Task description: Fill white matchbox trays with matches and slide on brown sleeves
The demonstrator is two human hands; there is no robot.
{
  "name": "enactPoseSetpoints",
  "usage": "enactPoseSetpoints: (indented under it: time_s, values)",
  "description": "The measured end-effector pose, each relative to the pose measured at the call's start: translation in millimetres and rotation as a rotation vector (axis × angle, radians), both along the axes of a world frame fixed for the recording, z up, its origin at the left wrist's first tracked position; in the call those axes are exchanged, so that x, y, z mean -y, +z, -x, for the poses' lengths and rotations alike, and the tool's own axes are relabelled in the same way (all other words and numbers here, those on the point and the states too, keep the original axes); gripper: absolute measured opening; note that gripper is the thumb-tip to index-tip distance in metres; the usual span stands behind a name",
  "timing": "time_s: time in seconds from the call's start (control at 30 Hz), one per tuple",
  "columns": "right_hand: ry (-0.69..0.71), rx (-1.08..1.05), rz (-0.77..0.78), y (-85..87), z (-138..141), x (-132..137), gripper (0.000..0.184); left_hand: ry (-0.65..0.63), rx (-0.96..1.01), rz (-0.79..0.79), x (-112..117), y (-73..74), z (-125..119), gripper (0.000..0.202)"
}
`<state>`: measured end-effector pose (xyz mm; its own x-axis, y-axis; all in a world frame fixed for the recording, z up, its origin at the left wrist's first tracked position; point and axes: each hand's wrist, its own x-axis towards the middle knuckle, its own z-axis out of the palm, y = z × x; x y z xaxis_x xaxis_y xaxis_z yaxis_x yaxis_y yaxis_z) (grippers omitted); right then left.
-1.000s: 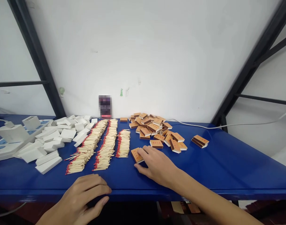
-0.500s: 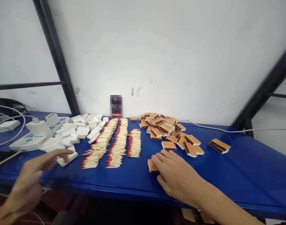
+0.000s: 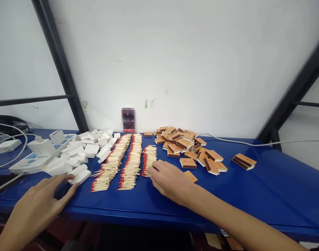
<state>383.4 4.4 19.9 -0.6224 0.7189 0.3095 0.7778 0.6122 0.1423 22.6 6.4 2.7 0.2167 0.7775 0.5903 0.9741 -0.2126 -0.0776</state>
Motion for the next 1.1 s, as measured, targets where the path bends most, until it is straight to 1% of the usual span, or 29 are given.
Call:
enactPoseSetpoints:
  time_s: [0.1, 0.17, 0.3, 0.37, 0.43, 0.5, 0.6, 0.63, 0.7, 0.73, 0.77, 0.83, 0.9, 0.93, 0.97, 1.0, 1.1]
  values:
    - [0.003, -0.038, 0.036, -2.1, -7.1, -10.5, 0.01, -0.018, 0.065, -0.024, 3.7, 5.0, 3.9, 0.03]
    - [0.009, -0.084, 0.066, -2.9, -10.6, -14.1, 0.009, -0.003, 0.151, -0.002, 7.9, 10.9, 5.2, 0.033]
    - [0.011, -0.153, 0.145, -3.1, -12.8, -18.0, 0.009, 0.104, 0.339, 0.074, 16.4, 20.0, 7.0, 0.034]
    - [0.009, -0.164, 0.17, -2.5, -12.8, -19.7, 0.009, 0.076, 0.409, 0.041, 19.5, 20.4, 7.9, 0.033]
    - [0.002, -0.151, 0.175, -2.2, -12.6, -21.3, 0.011, -0.013, 0.477, -0.033, 21.6, 17.8, 6.3, 0.03]
    - [0.003, -0.134, 0.175, -2.9, -12.6, -22.8, 0.012, -0.124, 0.534, -0.105, 22.9, 13.6, -0.2, 0.027]
    - [0.019, -0.113, 0.167, -5.0, -13.3, -24.8, 0.012, -0.266, 0.564, -0.219, 24.4, 6.2, -22.6, 0.022]
    - [0.027, -0.108, 0.165, -5.2, -13.6, -25.3, 0.012, -0.348, 0.587, -0.253, 25.0, 3.9, -33.3, 0.02]
    - [0.046, -0.104, 0.164, -3.7, -14.0, -26.0, 0.012, -0.611, 0.655, -0.276, 26.7, 0.2, -57.9, 0.028]
    - [0.054, -0.11, 0.168, -1.9, -14.2, -26.1, 0.012, -0.697, 0.67, -0.224, 27.7, -1.0, -71.1, 0.032]
    - [0.061, -0.12, 0.173, 0.4, -14.4, -26.1, 0.012, -0.756, 0.65, -0.162, 28.6, -1.9, -84.2, 0.036]
    - [0.071, -0.154, 0.171, 5.3, -15.0, -25.6, 0.011, -0.835, 0.602, -0.009, 30.1, -2.4, -108.2, 0.03]
    - [0.085, -0.215, 0.153, 8.6, -16.1, -24.5, 0.011, -0.875, 0.538, 0.095, 30.6, -2.3, -126.9, 0.022]
    - [0.101, -0.253, 0.148, 9.2, -16.7, -23.8, 0.011, -0.885, 0.51, 0.136, 30.4, -2.3, -133.8, 0.018]
    - [0.118, -0.295, 0.148, 9.2, -17.4, -23.0, 0.011, -0.863, 0.466, 0.175, 29.9, -2.4, -139.2, 0.013]
    - [0.137, -0.334, 0.155, 8.7, -17.9, -21.9, 0.011, -0.837, 0.418, 0.211, 29.2, -2.4, -143.4, 0.013]
    - [0.188, -0.421, 0.191, 7.6, -19.0, -17.8, 0.013, -0.738, 0.281, 0.299, 26.1, -1.4, -151.1, 0.027]
